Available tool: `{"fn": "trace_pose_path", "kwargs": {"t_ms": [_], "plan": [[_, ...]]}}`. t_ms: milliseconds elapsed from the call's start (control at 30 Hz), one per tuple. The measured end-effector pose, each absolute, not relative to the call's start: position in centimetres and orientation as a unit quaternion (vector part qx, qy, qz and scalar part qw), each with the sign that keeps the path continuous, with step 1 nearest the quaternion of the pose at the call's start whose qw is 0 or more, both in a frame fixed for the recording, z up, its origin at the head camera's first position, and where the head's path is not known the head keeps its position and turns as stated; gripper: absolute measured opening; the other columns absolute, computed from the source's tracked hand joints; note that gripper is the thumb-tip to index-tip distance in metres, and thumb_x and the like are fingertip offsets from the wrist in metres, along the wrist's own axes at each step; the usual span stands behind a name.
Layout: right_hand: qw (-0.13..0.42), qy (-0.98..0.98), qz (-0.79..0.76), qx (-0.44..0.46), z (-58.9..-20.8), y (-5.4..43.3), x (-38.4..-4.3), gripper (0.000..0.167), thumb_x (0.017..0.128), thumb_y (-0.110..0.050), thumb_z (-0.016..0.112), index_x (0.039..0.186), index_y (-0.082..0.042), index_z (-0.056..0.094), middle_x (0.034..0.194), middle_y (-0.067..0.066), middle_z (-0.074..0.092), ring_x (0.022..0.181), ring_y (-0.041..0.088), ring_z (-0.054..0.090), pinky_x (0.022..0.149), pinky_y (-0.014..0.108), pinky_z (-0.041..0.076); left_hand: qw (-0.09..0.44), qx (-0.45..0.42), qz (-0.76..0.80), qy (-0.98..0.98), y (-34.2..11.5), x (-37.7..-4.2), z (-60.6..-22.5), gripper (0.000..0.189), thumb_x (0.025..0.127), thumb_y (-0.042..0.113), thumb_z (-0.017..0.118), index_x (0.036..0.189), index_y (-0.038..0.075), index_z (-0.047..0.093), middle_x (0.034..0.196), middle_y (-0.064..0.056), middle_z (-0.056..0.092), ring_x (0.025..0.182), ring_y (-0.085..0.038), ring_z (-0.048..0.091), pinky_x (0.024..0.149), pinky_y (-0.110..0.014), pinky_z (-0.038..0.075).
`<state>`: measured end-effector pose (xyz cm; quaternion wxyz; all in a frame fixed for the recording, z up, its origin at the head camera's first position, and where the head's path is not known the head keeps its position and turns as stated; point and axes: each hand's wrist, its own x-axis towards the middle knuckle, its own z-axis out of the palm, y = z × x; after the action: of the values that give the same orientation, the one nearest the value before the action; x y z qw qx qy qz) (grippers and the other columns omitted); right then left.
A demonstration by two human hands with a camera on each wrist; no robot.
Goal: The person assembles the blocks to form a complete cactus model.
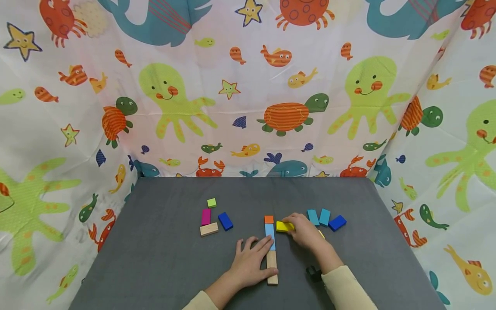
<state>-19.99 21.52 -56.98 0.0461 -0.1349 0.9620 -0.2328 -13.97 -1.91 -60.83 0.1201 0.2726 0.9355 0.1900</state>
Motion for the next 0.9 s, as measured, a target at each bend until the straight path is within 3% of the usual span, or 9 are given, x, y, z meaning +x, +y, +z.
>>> {"fn": "trace_pose_path", "kwargs": {"t_ms": [600,900], "plan": [[0.057,0.96,-0.23,-0.146,-57.6,20.8,-20.2,0.032,0.092,0.006,0.076,0.122,-0.004,0.077,0.122,0.013,0.072,0.114,0.032,0.065,0.107,0.053,0.052,0.123,0.272,0.197,0.934,-1.9,-13.9,-60.4,0.085,0.096,0.072,0.059,0.167,0.031,0.036,0.173,0.016,0.029,0.149,-0.031,0.035,0.117,-0.076,0.02],[0.051,0.959,-0.251,-0.124,-57.0,20.6,-20.0,0.035,0.093,-0.005,0.08,0.127,-0.006,0.075,0.127,0.013,0.069,0.119,0.033,0.065,0.107,0.055,0.052,0.103,0.283,0.206,0.931,-2.0,-13.9,-60.9,0.085,0.097,0.074,0.057,0.166,0.029,0.038,0.173,0.013,0.032,0.148,-0.034,0.036,0.114,-0.078,0.021]]}}
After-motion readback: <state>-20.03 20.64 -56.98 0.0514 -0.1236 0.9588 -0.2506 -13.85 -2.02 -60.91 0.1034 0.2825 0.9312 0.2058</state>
